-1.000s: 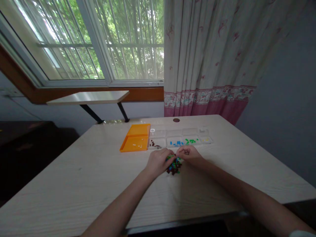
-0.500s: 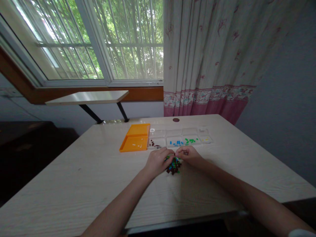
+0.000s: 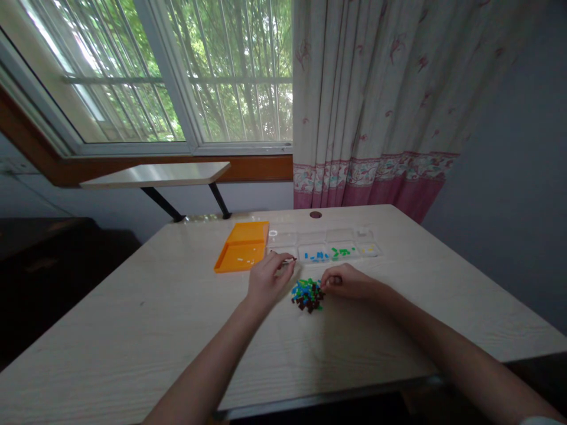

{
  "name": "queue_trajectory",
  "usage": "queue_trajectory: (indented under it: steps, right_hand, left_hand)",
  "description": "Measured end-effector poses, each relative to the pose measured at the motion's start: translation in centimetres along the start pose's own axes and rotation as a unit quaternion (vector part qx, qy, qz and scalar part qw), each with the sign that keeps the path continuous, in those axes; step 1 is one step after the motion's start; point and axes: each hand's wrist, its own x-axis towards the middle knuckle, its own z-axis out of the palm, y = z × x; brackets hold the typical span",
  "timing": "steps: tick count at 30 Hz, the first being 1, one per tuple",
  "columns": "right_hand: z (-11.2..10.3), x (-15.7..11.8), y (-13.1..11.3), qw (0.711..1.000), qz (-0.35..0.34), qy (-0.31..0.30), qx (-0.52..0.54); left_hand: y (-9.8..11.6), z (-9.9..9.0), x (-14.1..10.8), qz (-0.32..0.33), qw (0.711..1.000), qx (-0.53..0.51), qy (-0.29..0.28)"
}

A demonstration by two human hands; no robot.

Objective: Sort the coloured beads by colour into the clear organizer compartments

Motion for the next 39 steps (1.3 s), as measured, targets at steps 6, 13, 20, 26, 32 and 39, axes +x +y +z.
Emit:
queue_trajectory:
  steps: [6, 13, 20, 26, 32, 39]
  right_hand:
    - [-0.4, -0.3, 0.2, 0.997, -0.017, -0.048, -0.060]
    - [-0.5, -0.4, 0.0, 0.994, -0.032, -0.051, -0.087]
    - [-0.5, -0.3, -0.4, 0.992, -0.028, -0.045, -0.115]
    - [-0.4, -0.2, -0.2, 0.991, -0.038, -0.046, -0.121]
    - [-0.3, -0.3, -0.2, 0.990, -0.035, -0.035, -0.129]
    - [-0.3, -0.2, -0.1, 0.995, -0.028, -0.011, -0.093]
  left_hand:
    - [-0.6, -0.5, 0.3, 0.002, 0.998, 0.013, 0.063]
    - [-0.4, -0.7, 0.4, 0.011, 0.997, 0.016, 0.074]
    - [-0.5, -0.6, 0.4, 0.014, 0.997, 0.016, 0.077]
    - [-1.2, -0.3, 0.4, -0.033, 0.997, 0.042, 0.054]
    - [-2.5, 0.0, 0.4, -0.177, 0.978, 0.113, 0.006]
    - [-3.5, 0.0, 0.4, -0.218, 0.964, 0.136, -0.066]
